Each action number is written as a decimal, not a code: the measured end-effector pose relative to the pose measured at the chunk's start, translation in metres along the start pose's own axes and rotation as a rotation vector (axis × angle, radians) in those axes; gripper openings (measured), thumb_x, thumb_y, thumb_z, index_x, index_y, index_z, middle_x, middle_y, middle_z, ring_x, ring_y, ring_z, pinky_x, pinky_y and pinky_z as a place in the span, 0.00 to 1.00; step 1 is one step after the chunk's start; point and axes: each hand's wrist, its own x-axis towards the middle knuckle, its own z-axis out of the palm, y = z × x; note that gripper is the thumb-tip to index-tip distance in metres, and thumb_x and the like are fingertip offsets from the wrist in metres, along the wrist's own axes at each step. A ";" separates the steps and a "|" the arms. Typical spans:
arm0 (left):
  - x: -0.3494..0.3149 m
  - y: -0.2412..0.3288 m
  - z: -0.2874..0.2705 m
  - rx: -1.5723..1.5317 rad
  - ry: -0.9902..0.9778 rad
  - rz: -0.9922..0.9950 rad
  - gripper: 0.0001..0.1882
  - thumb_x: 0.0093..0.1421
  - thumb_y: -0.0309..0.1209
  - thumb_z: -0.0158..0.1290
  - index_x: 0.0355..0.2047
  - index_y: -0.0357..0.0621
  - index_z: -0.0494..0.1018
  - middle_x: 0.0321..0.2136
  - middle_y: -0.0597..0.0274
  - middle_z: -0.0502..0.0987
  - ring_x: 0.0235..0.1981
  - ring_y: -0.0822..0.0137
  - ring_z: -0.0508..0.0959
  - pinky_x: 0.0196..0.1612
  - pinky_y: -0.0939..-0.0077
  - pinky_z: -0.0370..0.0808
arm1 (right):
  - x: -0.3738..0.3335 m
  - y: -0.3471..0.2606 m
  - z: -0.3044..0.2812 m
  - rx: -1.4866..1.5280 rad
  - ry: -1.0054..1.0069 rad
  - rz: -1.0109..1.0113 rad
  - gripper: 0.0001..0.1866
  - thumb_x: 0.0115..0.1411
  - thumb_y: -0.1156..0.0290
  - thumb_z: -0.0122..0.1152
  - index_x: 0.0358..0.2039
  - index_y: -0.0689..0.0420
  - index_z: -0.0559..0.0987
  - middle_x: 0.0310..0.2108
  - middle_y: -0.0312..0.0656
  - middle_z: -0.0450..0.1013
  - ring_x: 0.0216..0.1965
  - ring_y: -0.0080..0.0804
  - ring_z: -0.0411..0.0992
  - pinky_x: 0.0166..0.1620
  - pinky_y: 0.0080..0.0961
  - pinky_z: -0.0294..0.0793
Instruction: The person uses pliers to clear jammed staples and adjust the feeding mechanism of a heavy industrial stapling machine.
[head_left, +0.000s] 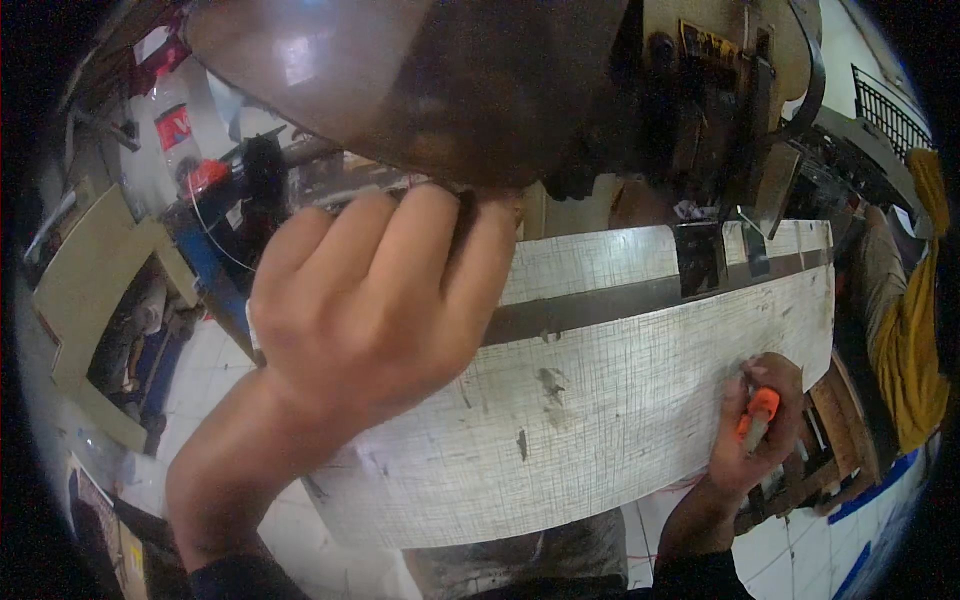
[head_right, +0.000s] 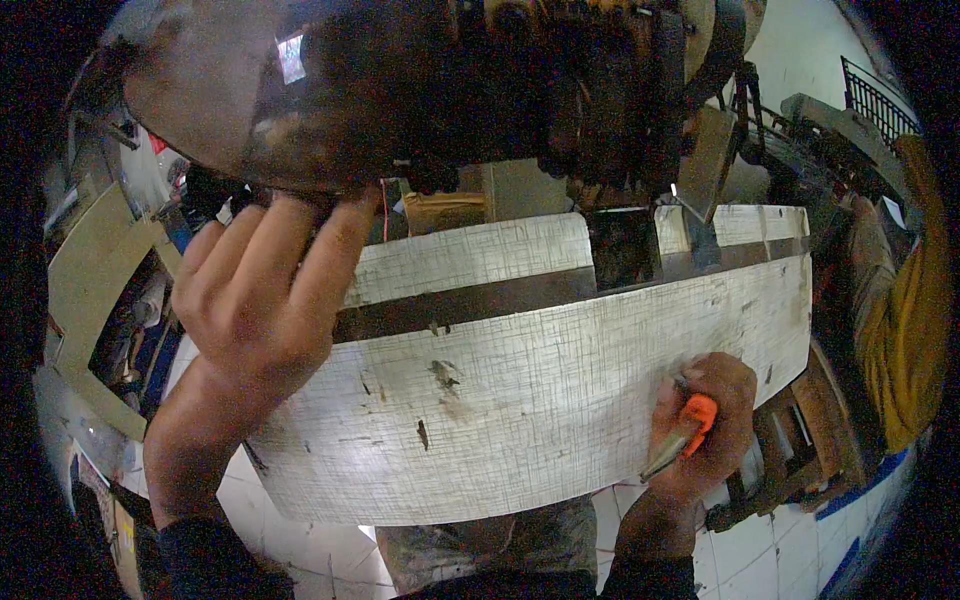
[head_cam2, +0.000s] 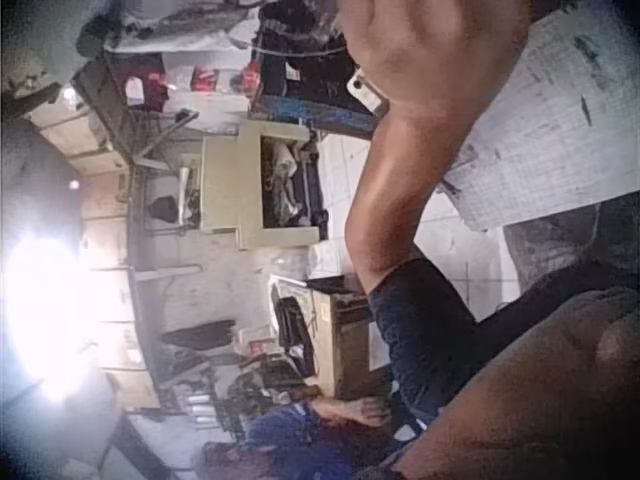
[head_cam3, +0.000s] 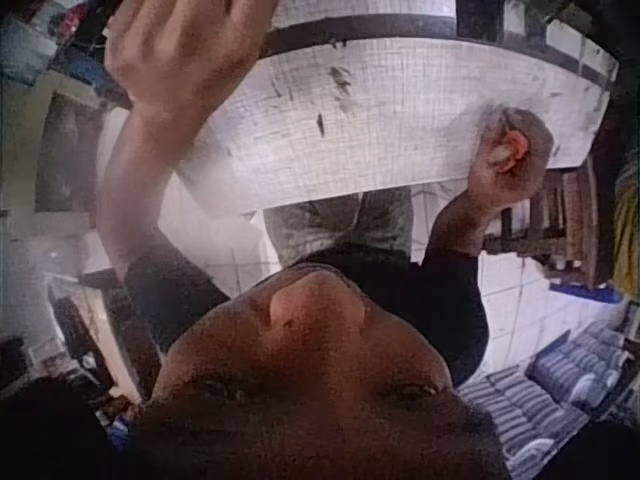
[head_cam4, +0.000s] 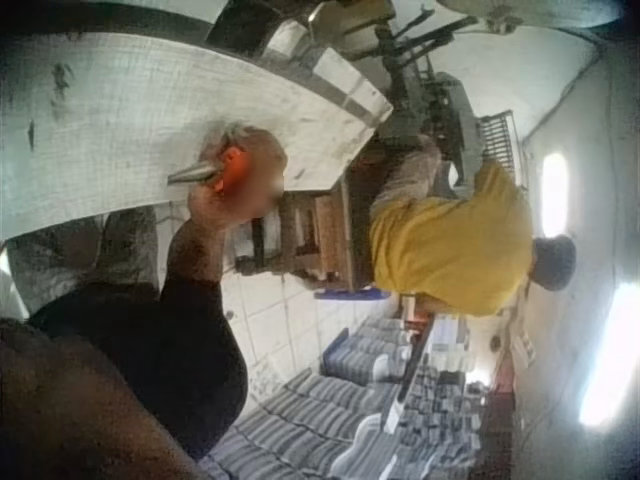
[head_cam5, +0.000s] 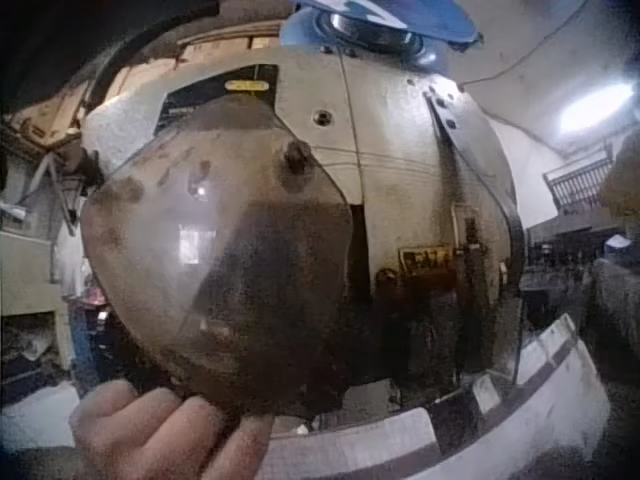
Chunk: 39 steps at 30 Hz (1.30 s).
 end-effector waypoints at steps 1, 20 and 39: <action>0.002 0.000 -0.002 -0.007 -0.001 0.005 0.08 0.45 0.28 0.56 0.28 0.49 0.78 0.18 0.72 0.66 0.17 0.77 0.66 0.20 0.79 0.56 | 0.000 0.001 0.001 0.015 0.010 0.005 0.11 0.52 0.75 0.65 0.36 0.59 0.74 0.35 0.46 0.73 0.38 0.42 0.73 0.43 0.36 0.73; -0.004 -0.001 -0.007 0.035 -0.144 0.082 0.10 0.46 0.30 0.59 0.32 0.50 0.79 0.23 0.72 0.76 0.16 0.80 0.69 0.16 0.82 0.56 | 0.002 -0.003 0.001 0.055 0.048 0.019 0.11 0.52 0.78 0.66 0.36 0.59 0.75 0.36 0.47 0.74 0.41 0.41 0.73 0.46 0.36 0.72; -0.011 -0.003 0.003 -0.006 0.002 0.051 0.10 0.45 0.29 0.56 0.30 0.46 0.75 0.21 0.69 0.73 0.18 0.75 0.71 0.19 0.80 0.59 | -0.006 0.005 -0.003 0.085 -0.053 0.010 0.12 0.58 0.82 0.57 0.44 0.61 0.73 0.45 0.48 0.73 0.48 0.38 0.72 0.51 0.36 0.73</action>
